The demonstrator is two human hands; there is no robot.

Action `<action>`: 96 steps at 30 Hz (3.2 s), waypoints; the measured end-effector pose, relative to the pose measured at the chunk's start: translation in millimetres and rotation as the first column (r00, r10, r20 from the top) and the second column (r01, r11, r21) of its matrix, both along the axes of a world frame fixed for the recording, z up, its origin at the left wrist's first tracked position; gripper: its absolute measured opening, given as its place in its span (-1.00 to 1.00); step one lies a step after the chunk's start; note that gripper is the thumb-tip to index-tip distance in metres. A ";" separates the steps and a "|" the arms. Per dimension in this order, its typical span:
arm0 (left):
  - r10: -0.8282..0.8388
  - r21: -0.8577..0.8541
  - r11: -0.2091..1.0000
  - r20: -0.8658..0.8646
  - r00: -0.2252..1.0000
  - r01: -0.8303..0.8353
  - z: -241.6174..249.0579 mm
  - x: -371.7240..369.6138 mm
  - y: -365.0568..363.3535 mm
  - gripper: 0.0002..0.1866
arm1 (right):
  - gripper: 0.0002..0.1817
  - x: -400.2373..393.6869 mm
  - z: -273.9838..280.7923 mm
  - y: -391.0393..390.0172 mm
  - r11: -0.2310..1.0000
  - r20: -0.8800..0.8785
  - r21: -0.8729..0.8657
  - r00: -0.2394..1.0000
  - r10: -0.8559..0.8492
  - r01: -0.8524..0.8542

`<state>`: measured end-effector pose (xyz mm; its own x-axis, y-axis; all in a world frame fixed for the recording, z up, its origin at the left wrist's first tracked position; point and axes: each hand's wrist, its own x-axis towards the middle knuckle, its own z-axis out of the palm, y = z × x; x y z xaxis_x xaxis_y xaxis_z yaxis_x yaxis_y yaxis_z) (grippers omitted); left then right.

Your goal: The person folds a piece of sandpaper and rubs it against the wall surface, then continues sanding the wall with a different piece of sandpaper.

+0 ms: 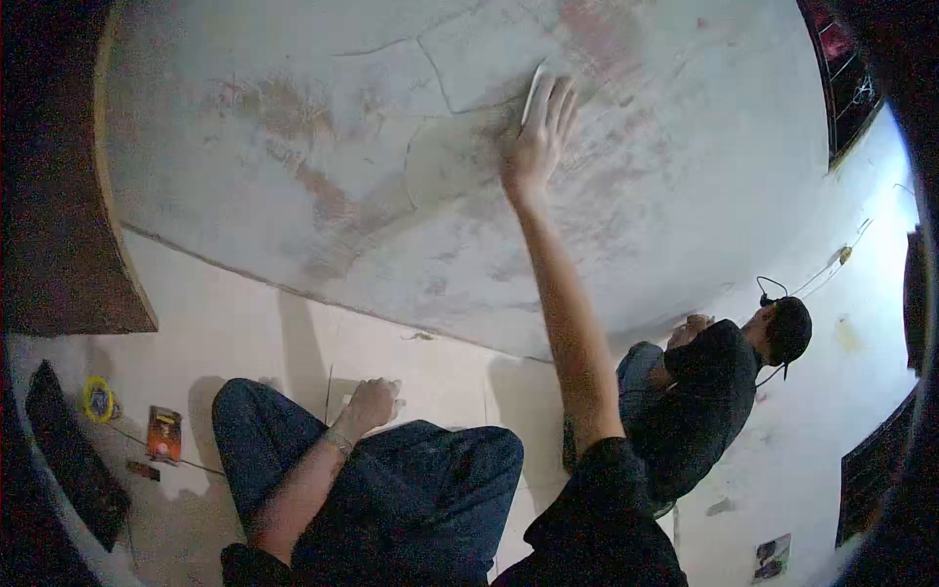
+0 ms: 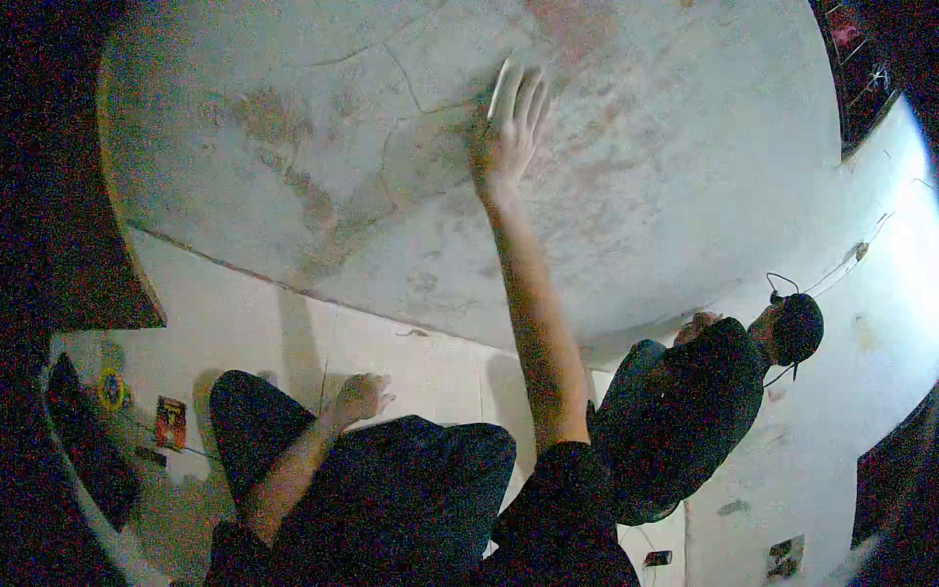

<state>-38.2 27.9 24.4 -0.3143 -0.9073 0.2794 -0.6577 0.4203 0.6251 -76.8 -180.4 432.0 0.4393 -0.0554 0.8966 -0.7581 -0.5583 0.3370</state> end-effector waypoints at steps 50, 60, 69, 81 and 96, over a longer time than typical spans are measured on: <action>-0.133 0.294 0.953 0.206 0.970 0.068 70.3 7.7 25.0 -0.46 | -0.24 -39.1 -13.1 26.2 0.994 -0.258 0.110 0.965 0.039 -0.011; -0.136 0.203 0.975 0.221 0.966 0.091 23.3 6.7 17.1 -0.34 | -0.28 -40.7 -138.0 26.8 0.971 -0.301 0.142 0.943 -0.142 0.192; -0.196 0.379 0.922 0.271 0.943 0.082 60.9 13.4 12.9 -0.31 | -0.30 -0.7 -96.0 28.1 0.989 -0.116 0.094 0.988 -0.106 0.117; -0.188 0.317 0.943 0.240 0.952 0.106 33.8 7.4 11.9 -0.33 | -0.21 -18.3 -174.0 43.6 0.944 -0.166 0.256 0.972 -0.169 0.208; -0.117 0.278 0.959 0.183 0.976 0.063 33.7 2.9 12.2 -0.52 | -0.16 20.8 -93.9 14.8 0.977 0.107 0.134 0.978 -0.180 0.165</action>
